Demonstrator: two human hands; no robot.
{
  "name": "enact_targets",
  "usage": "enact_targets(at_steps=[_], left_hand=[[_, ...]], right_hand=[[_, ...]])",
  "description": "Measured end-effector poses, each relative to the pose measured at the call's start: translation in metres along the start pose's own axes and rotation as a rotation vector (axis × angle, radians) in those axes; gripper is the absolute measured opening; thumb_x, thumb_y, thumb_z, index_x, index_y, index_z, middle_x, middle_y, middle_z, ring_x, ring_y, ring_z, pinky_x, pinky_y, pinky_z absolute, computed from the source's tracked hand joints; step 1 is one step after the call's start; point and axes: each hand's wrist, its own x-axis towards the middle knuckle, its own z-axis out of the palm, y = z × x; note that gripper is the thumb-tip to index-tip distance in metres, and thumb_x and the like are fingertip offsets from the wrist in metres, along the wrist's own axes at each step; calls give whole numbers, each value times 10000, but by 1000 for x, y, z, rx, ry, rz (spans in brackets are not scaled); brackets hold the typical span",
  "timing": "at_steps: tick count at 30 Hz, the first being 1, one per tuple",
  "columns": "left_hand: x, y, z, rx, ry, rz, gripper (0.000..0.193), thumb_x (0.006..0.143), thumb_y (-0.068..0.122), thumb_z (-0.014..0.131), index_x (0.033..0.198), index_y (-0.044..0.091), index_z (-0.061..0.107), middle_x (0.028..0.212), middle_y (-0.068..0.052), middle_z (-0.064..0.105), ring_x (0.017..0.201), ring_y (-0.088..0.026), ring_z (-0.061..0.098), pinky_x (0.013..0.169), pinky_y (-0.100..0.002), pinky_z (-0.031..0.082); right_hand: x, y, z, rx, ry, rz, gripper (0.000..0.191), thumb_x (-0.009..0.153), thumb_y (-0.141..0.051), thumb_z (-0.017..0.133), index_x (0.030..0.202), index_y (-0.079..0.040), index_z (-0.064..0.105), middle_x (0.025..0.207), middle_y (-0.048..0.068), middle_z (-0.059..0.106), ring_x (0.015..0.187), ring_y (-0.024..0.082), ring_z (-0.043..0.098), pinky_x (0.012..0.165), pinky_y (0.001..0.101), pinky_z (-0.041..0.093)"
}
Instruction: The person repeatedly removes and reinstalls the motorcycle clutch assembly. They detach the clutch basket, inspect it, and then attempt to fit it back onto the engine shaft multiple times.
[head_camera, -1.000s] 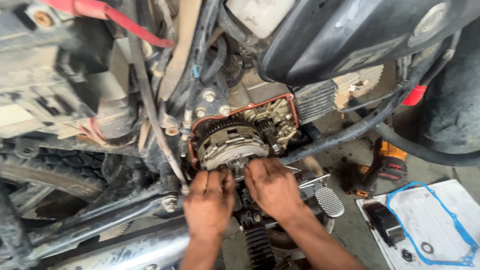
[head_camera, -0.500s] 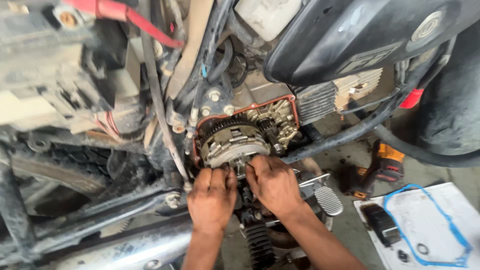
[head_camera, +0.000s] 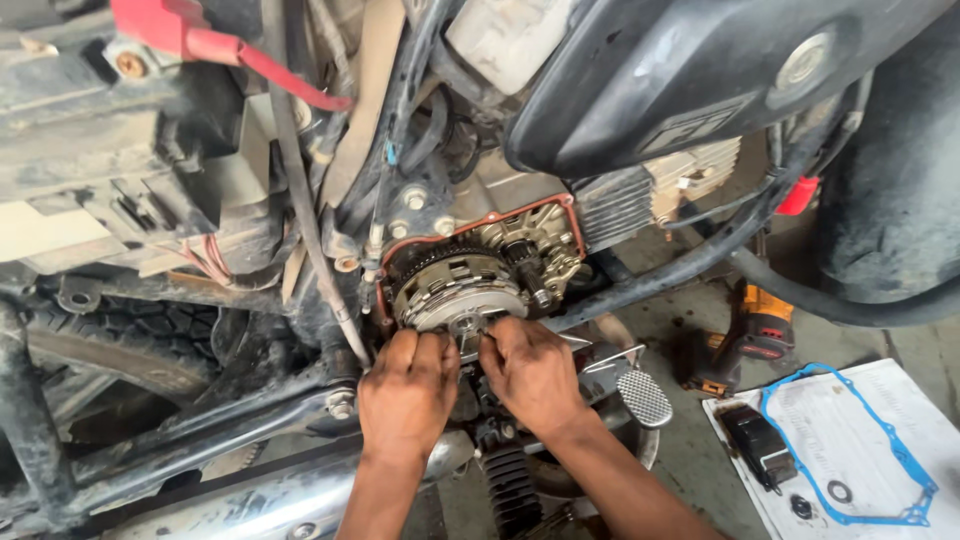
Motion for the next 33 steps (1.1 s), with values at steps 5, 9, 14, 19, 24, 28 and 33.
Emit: enact_targets(at_steps=[5,9,14,19,24,28,33], left_hand=[[11,-7,-12,1,-138,65,152,854,163,742,808,95,614,838,-78,576,736,-301,678,581,-444,572],[17,-9,-16,74,-278,109,134,736,90,712,817,83,605,871,-85,585,788,-313,695,604,-440,589],[5,6,-7,-53,-34,-29,141,849,164,744,818,105,620,841,-79,575,713,-308,670,596,-454,573],[5,6,-5,-40,-54,-36,148,860,167,737,809,103,614,846,-84,576,730,-312,675,588,-456,573],[11,-1,-13,7,-183,44,140,838,163,726,821,81,614,859,-95,584,743,-313,679,594,-451,578],[6,4,-8,3,-79,-9,156,874,170,727,800,99,609,845,-81,581,735,-297,678,572,-448,568],[2,7,-4,29,24,8,165,894,175,732,809,108,607,819,-73,563,724,-292,672,563,-447,567]], right_hand=[[-5,-4,3,-4,33,59,181,809,-78,788,822,-67,607,664,105,645,593,315,662,549,425,527],[-5,-10,4,35,18,149,186,822,-72,784,835,-55,599,670,98,648,570,298,673,529,411,537],[1,-4,-4,-51,28,-20,188,802,-55,772,838,-53,587,667,107,623,593,337,644,553,440,523],[3,-4,-3,-7,31,32,213,827,-61,774,818,-54,561,661,101,623,591,328,652,548,434,525],[-2,-8,0,9,35,101,189,818,-63,777,832,-56,589,663,98,637,574,309,661,529,421,531],[-3,-4,0,-8,20,79,197,815,-70,789,825,-56,593,660,94,631,583,308,656,530,422,526],[-3,-2,3,-8,78,12,218,823,-66,790,797,-65,574,663,97,611,603,312,647,544,423,522]])
